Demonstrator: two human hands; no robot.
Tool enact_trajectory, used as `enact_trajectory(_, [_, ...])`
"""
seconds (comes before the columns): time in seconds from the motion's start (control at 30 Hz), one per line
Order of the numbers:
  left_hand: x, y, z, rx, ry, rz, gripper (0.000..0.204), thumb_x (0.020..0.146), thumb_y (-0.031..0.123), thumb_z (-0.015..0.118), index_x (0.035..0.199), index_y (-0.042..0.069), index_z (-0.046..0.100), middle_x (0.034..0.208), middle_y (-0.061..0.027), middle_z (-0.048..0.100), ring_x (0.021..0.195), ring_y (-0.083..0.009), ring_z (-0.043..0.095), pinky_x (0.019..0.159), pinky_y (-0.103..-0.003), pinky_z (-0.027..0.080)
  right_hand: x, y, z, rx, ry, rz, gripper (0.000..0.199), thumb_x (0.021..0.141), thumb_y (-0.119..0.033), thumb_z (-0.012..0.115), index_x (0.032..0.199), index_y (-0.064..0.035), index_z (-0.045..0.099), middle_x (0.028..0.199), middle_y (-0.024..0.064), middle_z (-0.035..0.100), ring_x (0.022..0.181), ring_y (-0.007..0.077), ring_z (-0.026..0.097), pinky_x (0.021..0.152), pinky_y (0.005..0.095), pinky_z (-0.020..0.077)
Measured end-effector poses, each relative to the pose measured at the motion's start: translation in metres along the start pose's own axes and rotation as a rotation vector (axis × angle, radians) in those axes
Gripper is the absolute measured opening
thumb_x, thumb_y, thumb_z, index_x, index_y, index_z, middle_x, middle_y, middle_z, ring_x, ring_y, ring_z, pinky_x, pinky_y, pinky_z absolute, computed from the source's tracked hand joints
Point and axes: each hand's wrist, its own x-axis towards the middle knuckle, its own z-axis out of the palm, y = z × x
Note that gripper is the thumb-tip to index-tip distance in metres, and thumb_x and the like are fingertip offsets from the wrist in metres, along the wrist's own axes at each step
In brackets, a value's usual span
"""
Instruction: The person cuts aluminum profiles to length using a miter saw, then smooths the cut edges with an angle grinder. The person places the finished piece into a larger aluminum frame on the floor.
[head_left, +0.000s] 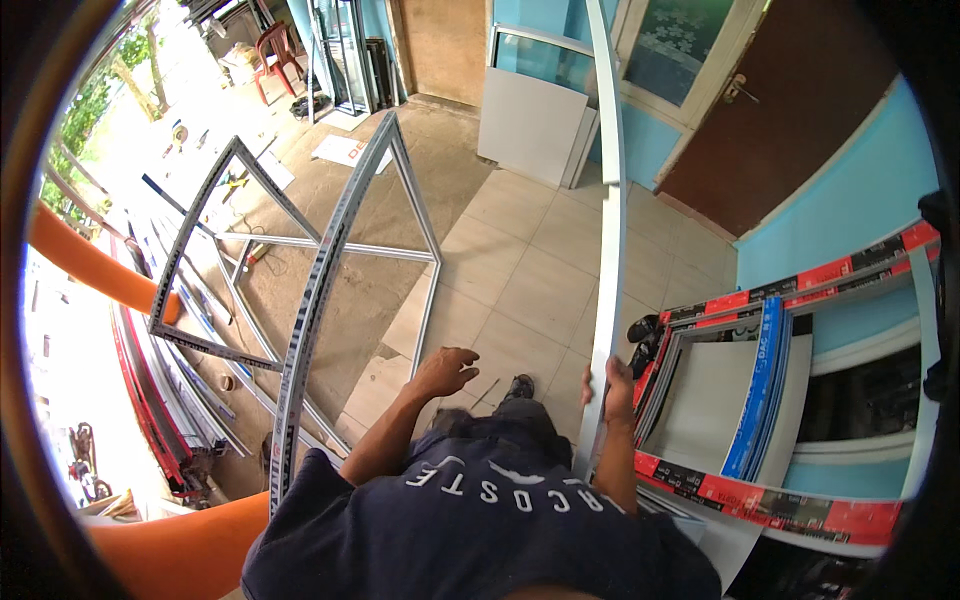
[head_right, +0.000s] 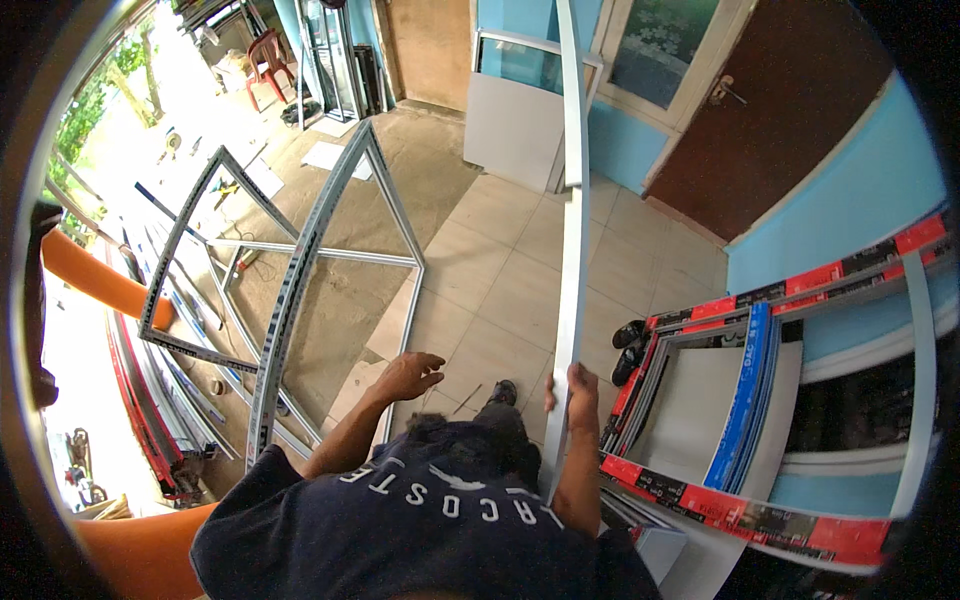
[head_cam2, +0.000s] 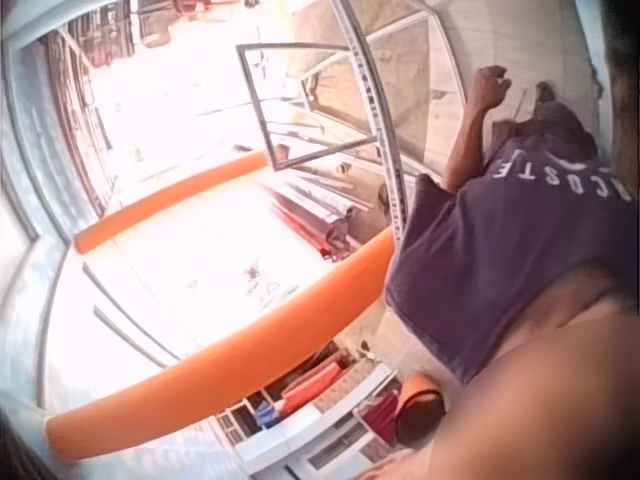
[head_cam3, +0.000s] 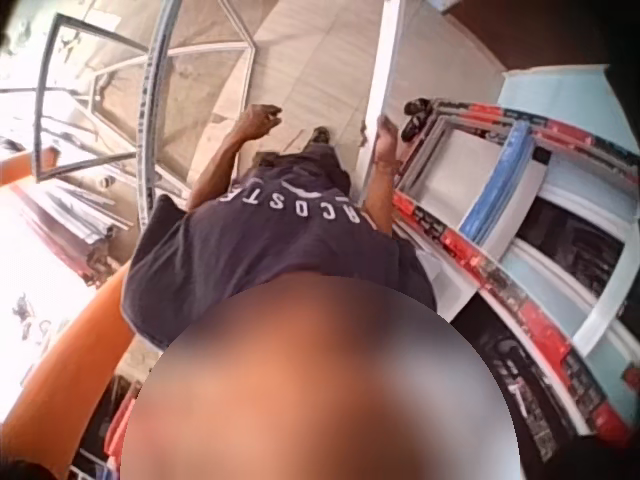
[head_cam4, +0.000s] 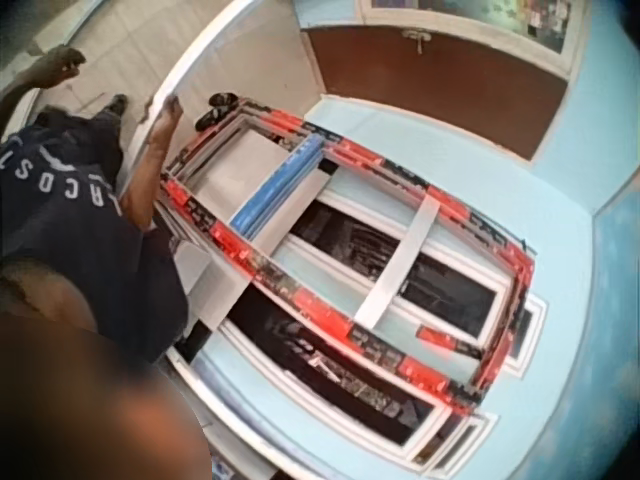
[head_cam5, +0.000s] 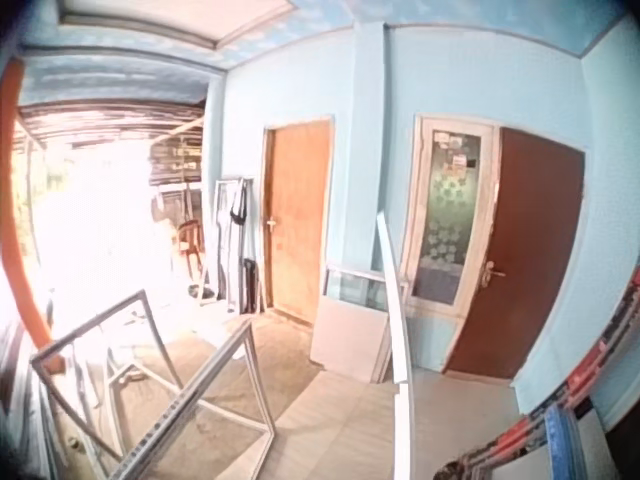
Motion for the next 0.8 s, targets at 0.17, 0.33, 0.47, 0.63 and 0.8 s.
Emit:
enact_trajectory(0.17, [0.064, 0.007, -0.048, -0.173, 0.236, -0.185, 0.037, 0.091, 0.021, 0.07, 0.121, 0.0, 0.072, 0.109, -0.0207, 0.076, 0.1, -0.0334, 0.075, 0.088, -0.042, 0.058, 0.15, -0.061, 0.013, 0.104, -0.212, 0.081, 0.073, 0.104, -0.053, 0.055, 0.151, 0.0014, 0.045, 0.079, 0.0111, 0.063, 0.051, 0.0178, 0.058, 0.046, 0.0331, 0.0496])
enact_trajectory(0.33, [0.134, -0.017, -0.071, -0.25, 0.413, -0.308, 0.034, 0.092, 0.02, 0.071, 0.12, 0.0, 0.073, 0.105, -0.0199, 0.077, 0.091, -0.0282, 0.077, 0.082, -0.037, 0.059, 0.3, -0.078, 0.031, 0.058, -0.342, 0.088, 0.072, 0.104, -0.052, 0.055, 0.15, 0.0023, 0.046, 0.079, 0.0115, 0.063, 0.052, 0.0178, 0.058, 0.047, 0.0337, 0.05])
enact_trajectory(0.47, [0.207, -0.046, -0.106, -0.352, 0.513, -0.309, 0.033, 0.094, 0.026, 0.073, 0.116, 0.001, 0.075, 0.097, -0.0186, 0.078, 0.089, -0.0254, 0.077, 0.081, -0.037, 0.058, 0.411, -0.071, 0.056, -0.003, -0.388, 0.068, 0.053, 0.102, -0.051, 0.059, 0.108, 0.0015, 0.059, 0.077, 0.0133, 0.065, 0.051, 0.021, 0.061, 0.045, 0.035, 0.05])
enact_trajectory(0.63, [0.323, -0.054, -0.198, -0.416, 0.67, -0.29, 0.036, 0.096, 0.03, 0.072, 0.117, 0.001, 0.075, 0.1, -0.0187, 0.078, 0.094, -0.0263, 0.076, 0.087, -0.039, 0.058, 0.535, -0.078, 0.109, -0.14, -0.412, 0.094, 0.045, 0.102, -0.043, 0.065, 0.098, 0.0013, 0.061, 0.073, 0.0125, 0.064, 0.051, 0.0209, 0.061, 0.045, 0.0351, 0.05])
enact_trajectory(0.8, [0.429, -0.04, -0.32, -0.409, 0.765, -0.173, 0.037, 0.099, 0.029, 0.069, 0.122, 0.0, 0.072, 0.109, -0.0187, 0.077, 0.1, -0.0258, 0.075, 0.089, -0.037, 0.057, 0.638, -0.09, 0.161, -0.226, -0.515, 0.097, 0.042, 0.104, -0.039, 0.063, 0.096, 0.0023, 0.061, 0.073, 0.0111, 0.064, 0.053, 0.0189, 0.061, 0.047, 0.0341, 0.0501])
